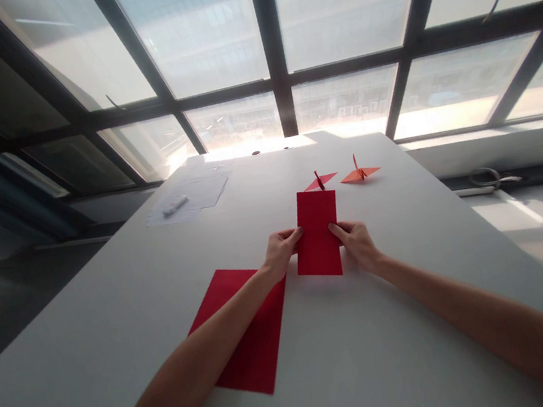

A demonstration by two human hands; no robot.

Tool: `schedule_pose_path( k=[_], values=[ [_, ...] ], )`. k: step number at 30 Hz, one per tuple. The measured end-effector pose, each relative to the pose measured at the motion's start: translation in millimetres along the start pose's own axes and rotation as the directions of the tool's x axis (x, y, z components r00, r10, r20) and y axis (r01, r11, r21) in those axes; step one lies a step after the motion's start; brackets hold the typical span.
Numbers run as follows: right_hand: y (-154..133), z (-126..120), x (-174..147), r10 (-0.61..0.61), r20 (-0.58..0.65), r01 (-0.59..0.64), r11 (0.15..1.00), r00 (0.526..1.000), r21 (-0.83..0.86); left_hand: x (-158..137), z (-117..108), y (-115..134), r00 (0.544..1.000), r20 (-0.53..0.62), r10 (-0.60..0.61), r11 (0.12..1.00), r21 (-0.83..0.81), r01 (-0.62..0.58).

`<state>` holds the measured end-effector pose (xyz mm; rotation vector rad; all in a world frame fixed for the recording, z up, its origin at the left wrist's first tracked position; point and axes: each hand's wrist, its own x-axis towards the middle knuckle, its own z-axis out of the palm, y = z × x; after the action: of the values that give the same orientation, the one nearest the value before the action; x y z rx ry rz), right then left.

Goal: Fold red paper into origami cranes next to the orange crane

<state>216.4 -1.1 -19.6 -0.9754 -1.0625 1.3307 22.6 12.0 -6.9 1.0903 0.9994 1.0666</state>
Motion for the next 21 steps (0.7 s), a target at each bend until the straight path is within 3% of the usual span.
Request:
schedule_pose_path(
  k=[4, 6, 8, 10, 12, 13, 15, 17, 21],
  values=[
    [-5, -15, 9, 0.057, 0.041, -0.051, 0.989, 0.998, -0.136, -1, -2, 7, 1.0, -0.024, 0.01, 0.999, 0.04, -0.009],
    [-18, -23, 16, -0.069, -0.065, 0.045, 0.946, 0.996, -0.322, -2, -2, 11, 1.0, 0.006, 0.005, 0.997, 0.071, -0.006],
    [-38, -27, 21, -0.368, -0.057, 0.266, 0.763, 0.928, -0.59, -4, -1, 15, 0.995, 0.096, -0.029, 0.993, 0.117, 0.018],
    [-61, -23, 23, -0.506, 0.183, 0.438, 0.448, 0.843, -0.779, -7, 1, 18, 0.973, 0.211, -0.087, 0.982, 0.183, 0.048],
    [-81, -11, 23, -0.391, 0.482, 0.576, 0.168, 0.784, -0.8, -11, 4, 21, 0.949, 0.292, -0.12, 0.966, 0.253, 0.044],
    [-89, -4, 24, -0.278, 0.598, 0.641, 0.098, 0.752, -0.761, -12, 6, 22, 0.938, 0.322, -0.129, 0.958, 0.284, 0.035],
    [-97, 9, 27, 0.002, 0.724, 0.72, 0.103, 0.69, -0.687, -14, 7, 23, 0.921, 0.364, -0.135, 0.945, 0.326, 0.01],
    [-99, 17, 32, 0.206, 0.746, 0.73, 0.16, 0.634, -0.665, -15, 8, 24, 0.905, 0.4, -0.144, 0.935, 0.355, -0.007],
    [-94, 20, 39, 0.351, 0.728, 0.69, 0.25, 0.589, -0.679, -14, 6, 23, 0.888, 0.432, -0.156, 0.915, 0.402, -0.036]
  ],
)
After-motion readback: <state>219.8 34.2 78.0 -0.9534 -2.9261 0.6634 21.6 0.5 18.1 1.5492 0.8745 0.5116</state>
